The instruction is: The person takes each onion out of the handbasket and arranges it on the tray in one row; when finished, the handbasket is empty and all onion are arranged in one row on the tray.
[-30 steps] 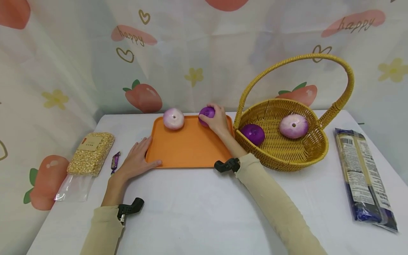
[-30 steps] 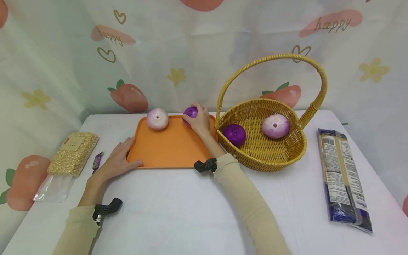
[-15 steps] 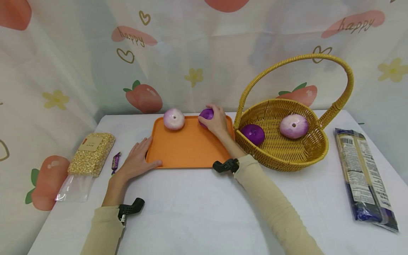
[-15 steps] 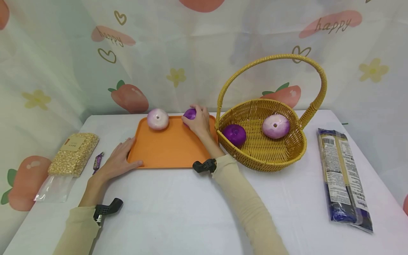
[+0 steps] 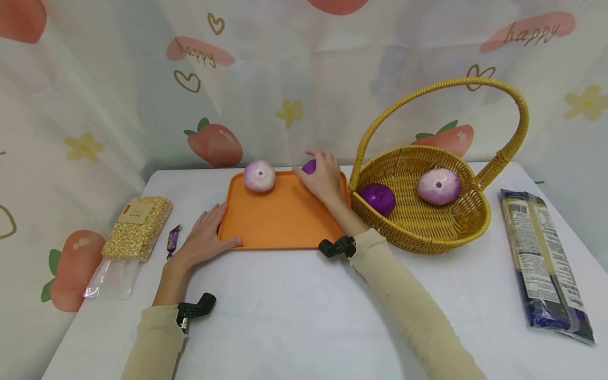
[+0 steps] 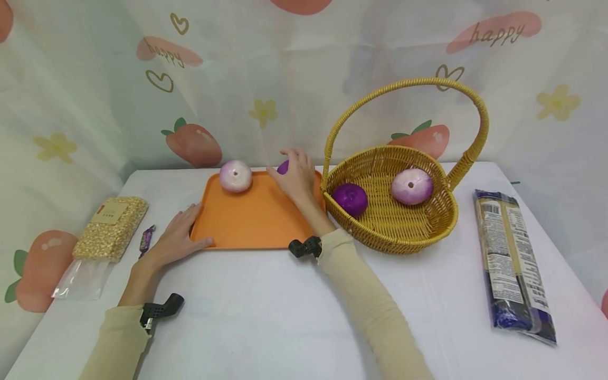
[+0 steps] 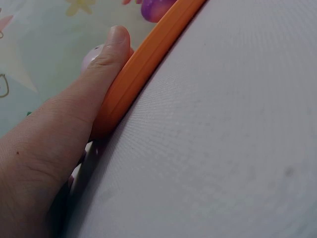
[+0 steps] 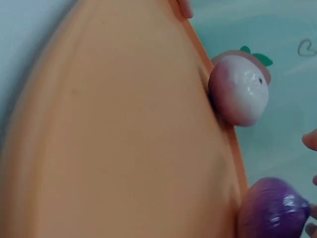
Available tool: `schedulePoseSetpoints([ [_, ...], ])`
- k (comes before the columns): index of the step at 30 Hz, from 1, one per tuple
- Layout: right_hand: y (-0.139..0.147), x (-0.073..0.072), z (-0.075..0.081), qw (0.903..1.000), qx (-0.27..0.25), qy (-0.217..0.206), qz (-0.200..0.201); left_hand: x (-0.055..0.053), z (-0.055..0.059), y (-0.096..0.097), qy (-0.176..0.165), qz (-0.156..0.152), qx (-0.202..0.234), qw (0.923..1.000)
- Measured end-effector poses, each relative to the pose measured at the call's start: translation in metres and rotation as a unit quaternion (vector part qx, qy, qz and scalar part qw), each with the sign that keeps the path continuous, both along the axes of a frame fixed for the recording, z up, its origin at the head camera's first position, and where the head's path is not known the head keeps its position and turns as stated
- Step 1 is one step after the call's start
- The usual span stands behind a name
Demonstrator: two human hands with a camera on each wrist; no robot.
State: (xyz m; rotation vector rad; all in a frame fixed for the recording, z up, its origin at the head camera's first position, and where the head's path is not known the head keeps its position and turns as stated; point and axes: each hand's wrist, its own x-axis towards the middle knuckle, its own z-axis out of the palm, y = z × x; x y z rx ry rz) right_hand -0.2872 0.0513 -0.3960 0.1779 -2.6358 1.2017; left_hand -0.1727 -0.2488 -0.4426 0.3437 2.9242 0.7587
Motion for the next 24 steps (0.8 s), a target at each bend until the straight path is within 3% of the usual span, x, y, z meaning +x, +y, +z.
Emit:
schedulePoseSetpoints([
  [7,-0.009,0.021,0.028,0.9917,-0.003,0.055,0.116,0.000,0.002,0.001,-0.002,0.000,-0.001,1.0000],
  [10,-0.011,0.036,0.043,0.9838,-0.001,0.056,0.170,0.000,0.003,0.001,-0.005,-0.002,0.000,1.0000],
  [14,-0.004,0.062,0.065,0.9719,-0.041,0.021,0.231,0.000,0.003,0.001,-0.001,-0.004,0.002,1.0000],
  [17,0.010,0.078,0.082,0.9562,-0.101,-0.026,0.274,0.000,0.003,0.001,0.007,-0.003,0.003,1.0000],
  [19,0.023,0.083,0.091,0.9402,-0.130,-0.055,0.310,0.000,0.003,0.001,0.008,-0.004,0.003,1.0000],
  [22,0.047,0.089,0.106,0.9174,-0.134,-0.080,0.366,0.000,0.003,0.000,0.005,-0.006,0.001,1.0000],
  [24,0.063,0.090,0.115,0.9071,-0.128,-0.086,0.391,0.000,0.003,0.000,0.003,-0.008,-0.001,1.0000],
])
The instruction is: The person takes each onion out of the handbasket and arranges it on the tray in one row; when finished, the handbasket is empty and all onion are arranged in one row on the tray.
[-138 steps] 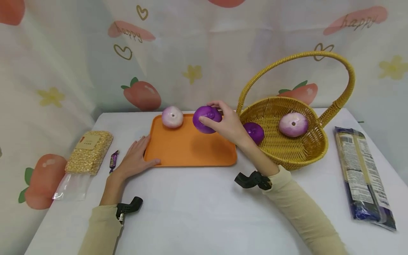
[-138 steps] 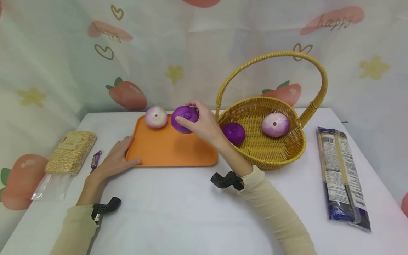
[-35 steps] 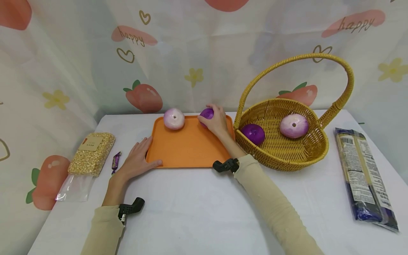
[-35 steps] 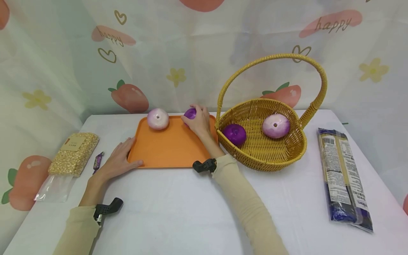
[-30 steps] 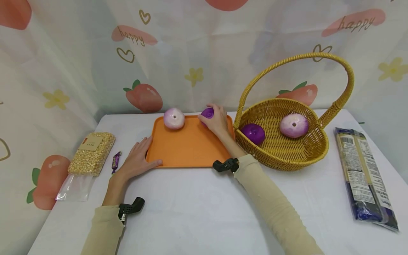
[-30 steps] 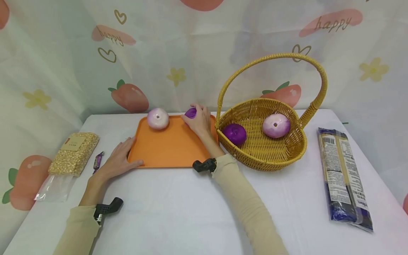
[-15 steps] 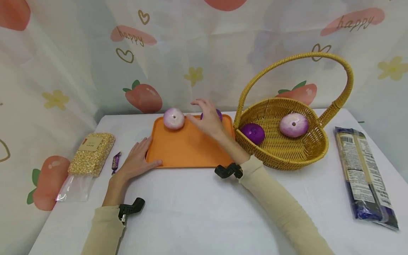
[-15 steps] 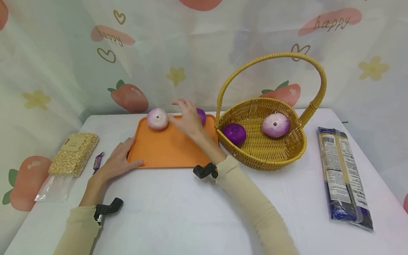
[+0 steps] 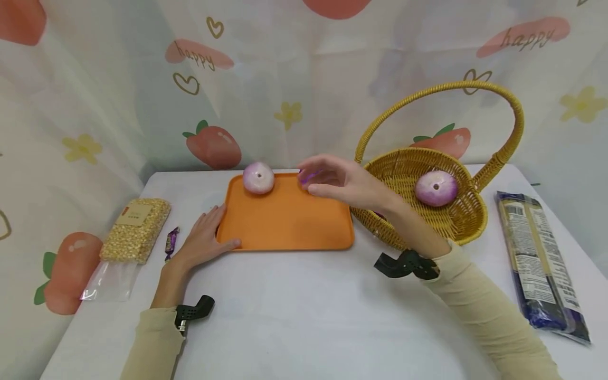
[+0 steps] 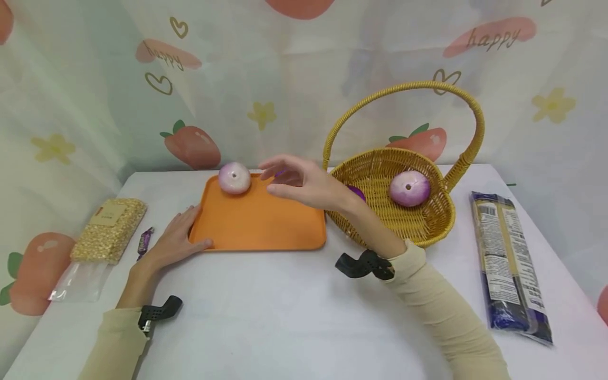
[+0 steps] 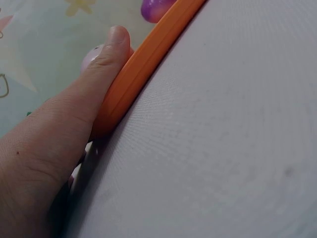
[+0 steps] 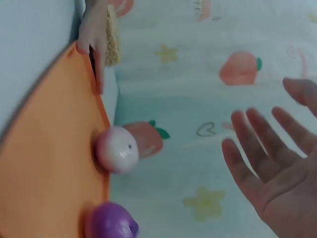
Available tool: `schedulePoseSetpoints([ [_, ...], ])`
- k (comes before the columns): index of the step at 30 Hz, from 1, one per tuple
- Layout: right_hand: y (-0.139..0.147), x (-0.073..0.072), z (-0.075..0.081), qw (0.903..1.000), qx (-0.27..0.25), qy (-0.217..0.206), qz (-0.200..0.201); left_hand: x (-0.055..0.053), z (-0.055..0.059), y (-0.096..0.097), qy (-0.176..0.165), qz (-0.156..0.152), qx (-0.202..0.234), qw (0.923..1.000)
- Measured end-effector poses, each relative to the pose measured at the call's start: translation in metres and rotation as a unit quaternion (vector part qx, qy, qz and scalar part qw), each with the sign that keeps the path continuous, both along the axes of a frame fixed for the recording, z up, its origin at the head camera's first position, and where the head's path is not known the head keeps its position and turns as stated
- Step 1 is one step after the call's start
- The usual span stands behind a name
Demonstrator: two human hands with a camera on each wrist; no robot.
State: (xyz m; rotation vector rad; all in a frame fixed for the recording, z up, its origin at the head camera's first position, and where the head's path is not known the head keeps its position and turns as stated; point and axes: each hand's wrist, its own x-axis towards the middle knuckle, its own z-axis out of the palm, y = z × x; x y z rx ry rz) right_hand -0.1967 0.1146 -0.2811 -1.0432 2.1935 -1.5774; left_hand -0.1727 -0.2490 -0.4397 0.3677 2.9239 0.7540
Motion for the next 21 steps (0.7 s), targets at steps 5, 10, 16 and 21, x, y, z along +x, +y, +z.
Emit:
schedulePoseSetpoints([
  [5,0.040,0.000,0.013,0.9994,0.019,0.003,0.028,0.001,0.000,0.000,-0.003,0.002,-0.001,1.0000],
  [10,0.079,-0.007,0.018,0.9976,0.029,-0.013,0.061,0.001,-0.003,0.000,-0.011,0.003,-0.004,0.9999],
  [16,0.119,-0.028,0.020,0.9863,0.126,-0.011,0.106,0.001,-0.003,-0.001,-0.006,0.000,-0.007,1.0000],
  [21,0.135,-0.047,0.016,0.9693,0.238,-0.023,0.056,-0.001,0.000,0.001,-0.003,-0.008,-0.007,0.9999],
])
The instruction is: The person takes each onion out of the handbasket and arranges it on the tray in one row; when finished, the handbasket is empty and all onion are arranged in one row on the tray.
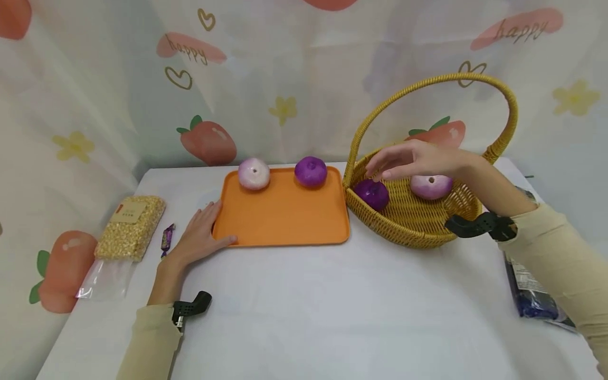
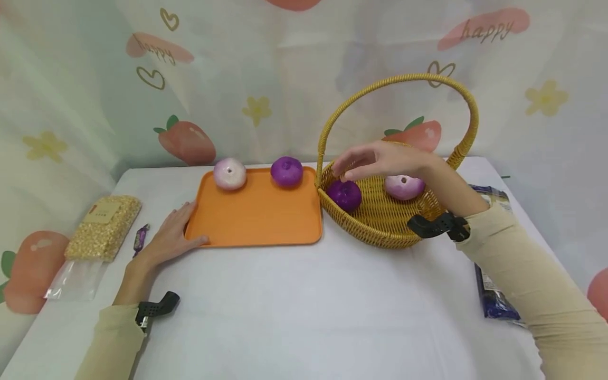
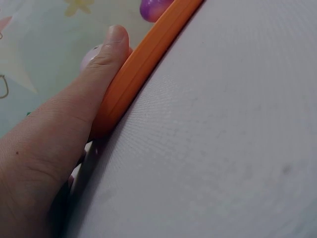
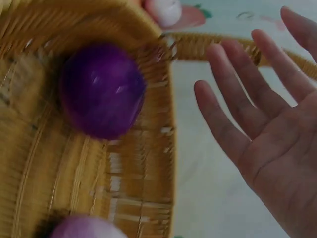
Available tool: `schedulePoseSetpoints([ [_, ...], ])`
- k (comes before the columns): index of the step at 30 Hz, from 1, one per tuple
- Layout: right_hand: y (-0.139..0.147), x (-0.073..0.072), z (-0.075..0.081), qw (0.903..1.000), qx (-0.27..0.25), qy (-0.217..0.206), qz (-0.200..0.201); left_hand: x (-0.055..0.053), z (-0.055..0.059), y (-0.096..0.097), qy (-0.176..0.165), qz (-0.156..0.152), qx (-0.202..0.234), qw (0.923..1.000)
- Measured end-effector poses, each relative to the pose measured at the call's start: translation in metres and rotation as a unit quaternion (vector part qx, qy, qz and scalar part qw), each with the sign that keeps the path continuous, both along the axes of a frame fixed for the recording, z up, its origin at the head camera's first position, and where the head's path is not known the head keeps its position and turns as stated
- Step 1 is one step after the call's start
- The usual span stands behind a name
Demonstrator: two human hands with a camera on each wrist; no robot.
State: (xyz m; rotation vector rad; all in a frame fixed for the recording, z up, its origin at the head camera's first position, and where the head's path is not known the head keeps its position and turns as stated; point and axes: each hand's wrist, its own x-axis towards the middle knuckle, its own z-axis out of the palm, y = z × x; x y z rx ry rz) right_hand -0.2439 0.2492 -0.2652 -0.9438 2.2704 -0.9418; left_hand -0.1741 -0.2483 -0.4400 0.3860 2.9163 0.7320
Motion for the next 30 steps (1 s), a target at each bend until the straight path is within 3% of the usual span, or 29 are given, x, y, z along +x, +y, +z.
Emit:
schedulePoseSetpoints([
  [4,0.010,-0.017,-0.001,0.9971,0.071,0.010,-0.026,-0.004,0.001,0.002,0.006,-0.004,0.001,1.0000],
  [7,0.015,-0.029,-0.005,0.9925,0.120,0.007,-0.023,-0.005,-0.001,0.002,0.006,-0.004,0.001,1.0000],
  [11,0.017,-0.040,-0.012,0.9887,0.149,-0.016,-0.007,-0.001,-0.003,0.000,0.001,0.000,-0.003,1.0000],
  [15,0.014,-0.049,-0.015,0.9887,0.141,-0.051,0.002,0.001,-0.004,0.000,0.000,0.005,-0.004,1.0000],
  [23,0.022,-0.064,-0.018,0.9909,0.094,-0.087,-0.042,-0.002,-0.002,0.003,0.001,0.003,-0.002,1.0000],
  [30,0.024,-0.072,-0.031,0.9891,0.040,-0.139,-0.028,0.000,-0.002,0.002,-0.004,0.002,-0.005,1.0000],
])
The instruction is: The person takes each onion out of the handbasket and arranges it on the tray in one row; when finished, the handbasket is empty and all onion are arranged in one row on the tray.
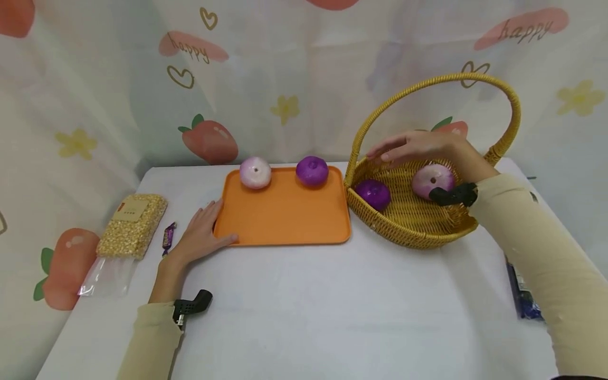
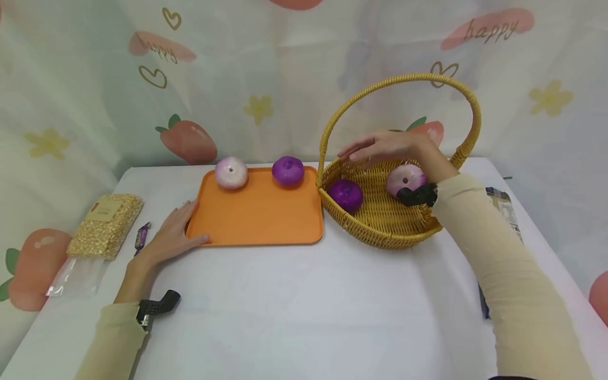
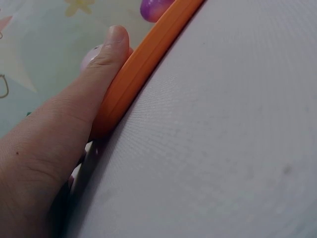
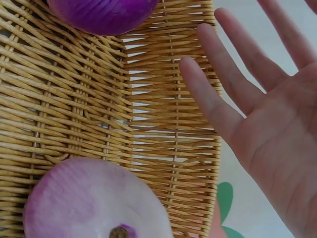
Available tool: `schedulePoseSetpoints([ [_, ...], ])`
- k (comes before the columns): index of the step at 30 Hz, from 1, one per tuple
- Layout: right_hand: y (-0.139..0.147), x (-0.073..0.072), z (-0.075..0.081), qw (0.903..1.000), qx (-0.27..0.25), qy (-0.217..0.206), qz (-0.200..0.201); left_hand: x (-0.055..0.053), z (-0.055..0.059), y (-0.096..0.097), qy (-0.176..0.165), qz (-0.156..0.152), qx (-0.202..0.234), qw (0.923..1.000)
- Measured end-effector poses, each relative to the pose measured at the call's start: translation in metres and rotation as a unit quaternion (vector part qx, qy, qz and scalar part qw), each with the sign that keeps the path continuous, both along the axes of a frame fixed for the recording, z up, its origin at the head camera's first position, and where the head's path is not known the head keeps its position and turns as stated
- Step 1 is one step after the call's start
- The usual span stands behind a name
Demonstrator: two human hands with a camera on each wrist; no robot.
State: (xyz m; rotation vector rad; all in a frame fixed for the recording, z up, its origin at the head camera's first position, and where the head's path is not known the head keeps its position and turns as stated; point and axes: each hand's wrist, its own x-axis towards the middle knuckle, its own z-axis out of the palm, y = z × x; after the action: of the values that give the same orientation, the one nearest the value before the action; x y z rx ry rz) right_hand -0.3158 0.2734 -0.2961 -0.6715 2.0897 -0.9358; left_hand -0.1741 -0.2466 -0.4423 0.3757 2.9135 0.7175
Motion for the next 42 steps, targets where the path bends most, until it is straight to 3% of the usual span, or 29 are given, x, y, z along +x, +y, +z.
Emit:
schedulePoseSetpoints([
  [8,0.000,-0.006,-0.008,0.9992,0.000,-0.040,0.000,0.000,-0.001,-0.002,0.002,0.003,0.003,1.0000],
  [14,0.001,-0.007,-0.018,0.9978,0.030,-0.056,-0.015,-0.001,-0.001,-0.002,0.003,-0.001,0.002,1.0000],
  [24,0.000,-0.005,-0.030,0.9874,0.005,-0.156,-0.025,0.001,0.001,-0.001,-0.005,0.001,0.004,1.0000],
  [42,-0.010,-0.001,-0.034,0.9789,0.035,-0.201,0.017,0.001,0.000,-0.001,-0.005,0.001,0.003,1.0000],
])
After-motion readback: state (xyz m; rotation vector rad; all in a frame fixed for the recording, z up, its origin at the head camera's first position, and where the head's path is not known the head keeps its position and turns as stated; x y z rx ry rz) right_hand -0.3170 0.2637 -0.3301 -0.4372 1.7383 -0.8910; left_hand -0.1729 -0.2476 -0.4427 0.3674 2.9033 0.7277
